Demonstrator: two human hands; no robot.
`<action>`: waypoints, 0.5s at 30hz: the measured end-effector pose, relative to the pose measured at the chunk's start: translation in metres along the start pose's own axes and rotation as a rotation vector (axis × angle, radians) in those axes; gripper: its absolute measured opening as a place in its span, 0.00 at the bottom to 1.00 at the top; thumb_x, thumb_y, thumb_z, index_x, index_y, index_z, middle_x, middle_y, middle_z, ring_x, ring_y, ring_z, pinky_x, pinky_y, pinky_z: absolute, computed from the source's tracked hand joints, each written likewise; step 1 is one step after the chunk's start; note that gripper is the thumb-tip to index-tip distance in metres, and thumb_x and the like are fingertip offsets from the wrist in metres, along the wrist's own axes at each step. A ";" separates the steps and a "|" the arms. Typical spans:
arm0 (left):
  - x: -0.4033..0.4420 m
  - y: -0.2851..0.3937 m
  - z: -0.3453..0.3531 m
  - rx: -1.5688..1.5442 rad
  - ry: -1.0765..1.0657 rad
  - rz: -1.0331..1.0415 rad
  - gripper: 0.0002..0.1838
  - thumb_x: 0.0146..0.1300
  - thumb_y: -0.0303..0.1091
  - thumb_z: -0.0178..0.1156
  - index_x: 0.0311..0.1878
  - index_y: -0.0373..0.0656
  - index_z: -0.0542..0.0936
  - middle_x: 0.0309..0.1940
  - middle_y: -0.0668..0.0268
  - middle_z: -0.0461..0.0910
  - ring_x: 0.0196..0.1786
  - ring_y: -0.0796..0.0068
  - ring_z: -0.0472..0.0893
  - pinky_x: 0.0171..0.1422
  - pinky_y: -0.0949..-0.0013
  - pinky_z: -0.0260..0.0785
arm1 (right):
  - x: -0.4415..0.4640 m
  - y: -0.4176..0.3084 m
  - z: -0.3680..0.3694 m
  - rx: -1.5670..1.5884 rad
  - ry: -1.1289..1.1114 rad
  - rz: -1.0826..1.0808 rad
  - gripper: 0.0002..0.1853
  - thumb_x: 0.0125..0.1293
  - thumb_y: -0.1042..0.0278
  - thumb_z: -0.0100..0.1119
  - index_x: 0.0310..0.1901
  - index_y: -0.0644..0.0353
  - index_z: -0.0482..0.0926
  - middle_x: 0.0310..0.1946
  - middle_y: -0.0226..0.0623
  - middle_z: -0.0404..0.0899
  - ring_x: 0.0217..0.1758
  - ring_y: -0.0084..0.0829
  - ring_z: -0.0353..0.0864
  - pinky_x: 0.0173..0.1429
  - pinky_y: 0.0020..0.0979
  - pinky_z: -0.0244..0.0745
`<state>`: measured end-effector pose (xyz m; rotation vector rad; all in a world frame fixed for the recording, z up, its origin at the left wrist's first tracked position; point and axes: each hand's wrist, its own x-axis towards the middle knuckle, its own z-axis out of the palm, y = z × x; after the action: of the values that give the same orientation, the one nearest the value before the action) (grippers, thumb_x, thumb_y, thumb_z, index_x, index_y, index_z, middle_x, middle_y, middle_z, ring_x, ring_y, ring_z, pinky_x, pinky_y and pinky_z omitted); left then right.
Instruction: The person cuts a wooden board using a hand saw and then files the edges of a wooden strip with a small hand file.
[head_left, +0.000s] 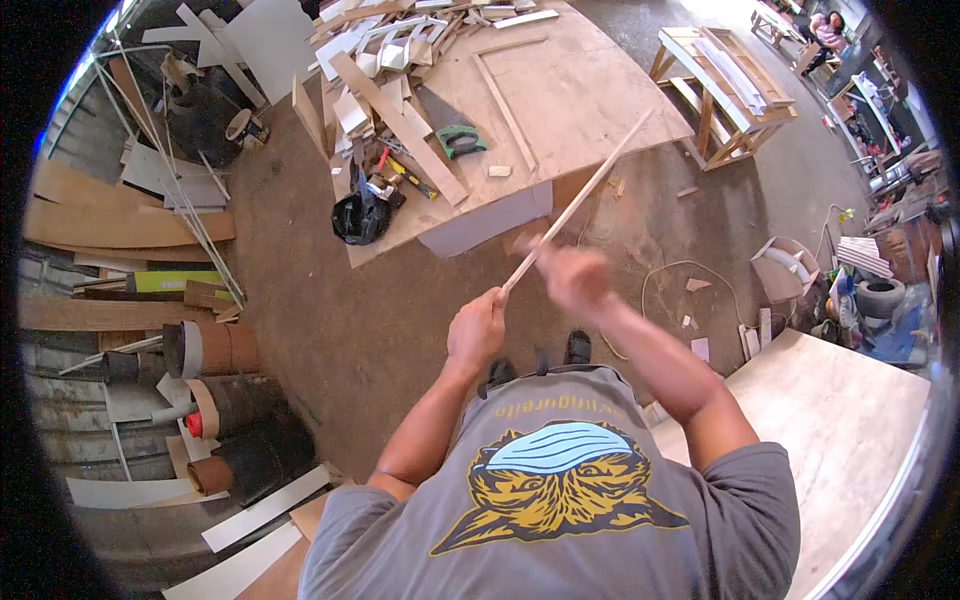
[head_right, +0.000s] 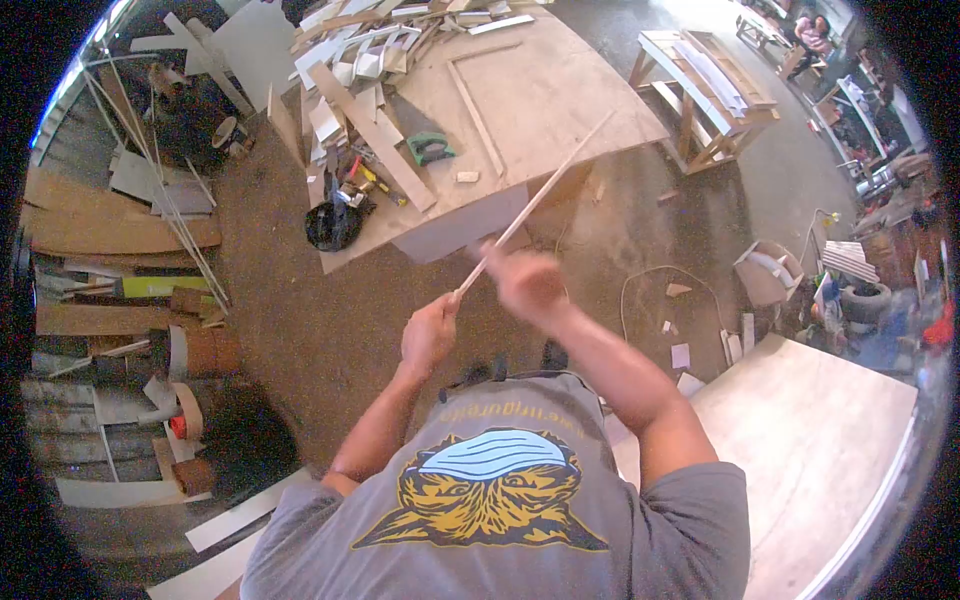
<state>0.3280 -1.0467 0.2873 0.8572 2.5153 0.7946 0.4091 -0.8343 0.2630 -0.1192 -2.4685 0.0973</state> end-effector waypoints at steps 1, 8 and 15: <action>0.001 0.001 0.002 -0.040 -0.002 -0.025 0.25 0.83 0.54 0.43 0.55 0.46 0.82 0.43 0.45 0.86 0.48 0.36 0.83 0.50 0.40 0.75 | -0.001 -0.008 -0.006 0.010 -0.011 -0.027 0.14 0.74 0.65 0.57 0.57 0.49 0.86 0.16 0.30 0.75 0.17 0.32 0.79 0.21 0.40 0.71; 0.002 -0.012 0.013 -0.175 -0.008 0.003 0.25 0.82 0.52 0.48 0.52 0.41 0.86 0.37 0.45 0.85 0.43 0.44 0.87 0.48 0.51 0.75 | 0.007 0.017 0.003 -0.052 0.018 0.062 0.15 0.71 0.67 0.57 0.56 0.43 0.86 0.17 0.26 0.75 0.17 0.28 0.77 0.20 0.37 0.70; -0.002 -0.004 0.002 -0.231 -0.128 -0.096 0.25 0.83 0.51 0.47 0.51 0.40 0.86 0.38 0.45 0.86 0.45 0.45 0.87 0.50 0.53 0.76 | 0.016 0.051 -0.001 -0.054 0.075 0.248 0.19 0.67 0.66 0.59 0.59 0.45 0.85 0.20 0.26 0.78 0.21 0.30 0.82 0.26 0.37 0.74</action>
<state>0.3289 -1.0501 0.2831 0.6814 2.2808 0.9441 0.4003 -0.7819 0.2687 -0.4442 -2.3715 0.1306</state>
